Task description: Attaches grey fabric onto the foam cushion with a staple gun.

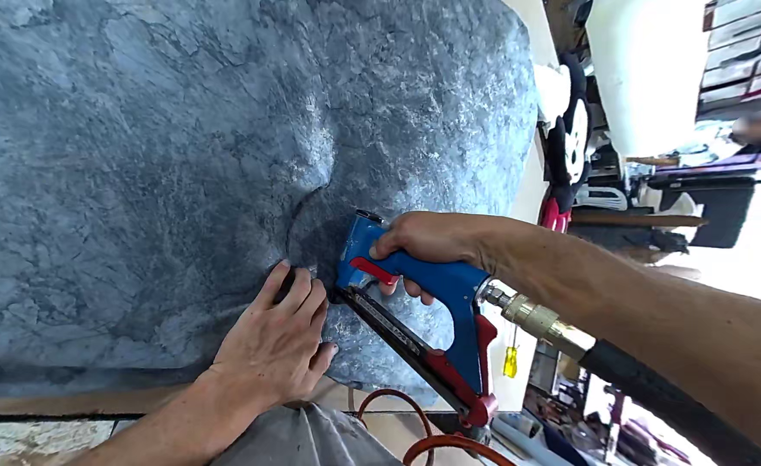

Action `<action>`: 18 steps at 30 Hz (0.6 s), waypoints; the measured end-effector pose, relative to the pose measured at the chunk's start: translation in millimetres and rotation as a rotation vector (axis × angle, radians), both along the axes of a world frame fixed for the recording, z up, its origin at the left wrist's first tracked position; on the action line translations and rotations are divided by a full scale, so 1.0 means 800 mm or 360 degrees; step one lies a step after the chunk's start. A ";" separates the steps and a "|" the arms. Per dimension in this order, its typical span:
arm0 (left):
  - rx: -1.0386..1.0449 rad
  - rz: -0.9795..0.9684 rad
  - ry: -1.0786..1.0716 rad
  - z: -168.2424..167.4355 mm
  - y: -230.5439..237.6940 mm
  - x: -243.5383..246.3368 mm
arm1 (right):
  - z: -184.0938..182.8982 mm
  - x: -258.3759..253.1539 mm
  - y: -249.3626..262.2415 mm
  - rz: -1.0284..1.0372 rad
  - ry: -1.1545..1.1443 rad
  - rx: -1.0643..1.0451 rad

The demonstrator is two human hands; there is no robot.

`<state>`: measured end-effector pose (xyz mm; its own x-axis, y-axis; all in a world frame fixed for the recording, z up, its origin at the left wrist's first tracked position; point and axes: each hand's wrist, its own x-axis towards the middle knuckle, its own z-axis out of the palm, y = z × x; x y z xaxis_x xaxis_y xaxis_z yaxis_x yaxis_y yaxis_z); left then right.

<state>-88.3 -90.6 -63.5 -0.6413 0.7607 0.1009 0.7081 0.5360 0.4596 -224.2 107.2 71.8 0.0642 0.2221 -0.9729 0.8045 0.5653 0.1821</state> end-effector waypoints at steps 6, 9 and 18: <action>0.0015 -0.0047 0.0019 0.004 -0.021 -0.017 | 0.012 0.004 -0.008 -0.0150 0.0085 0.0077; -0.0027 -0.0078 0.0008 0.006 -0.019 -0.018 | 0.010 0.005 -0.007 -0.0229 0.0062 0.0095; -0.0005 -0.0053 -0.0040 0.006 -0.019 -0.017 | 0.006 -0.002 -0.017 -0.0252 0.0004 0.0072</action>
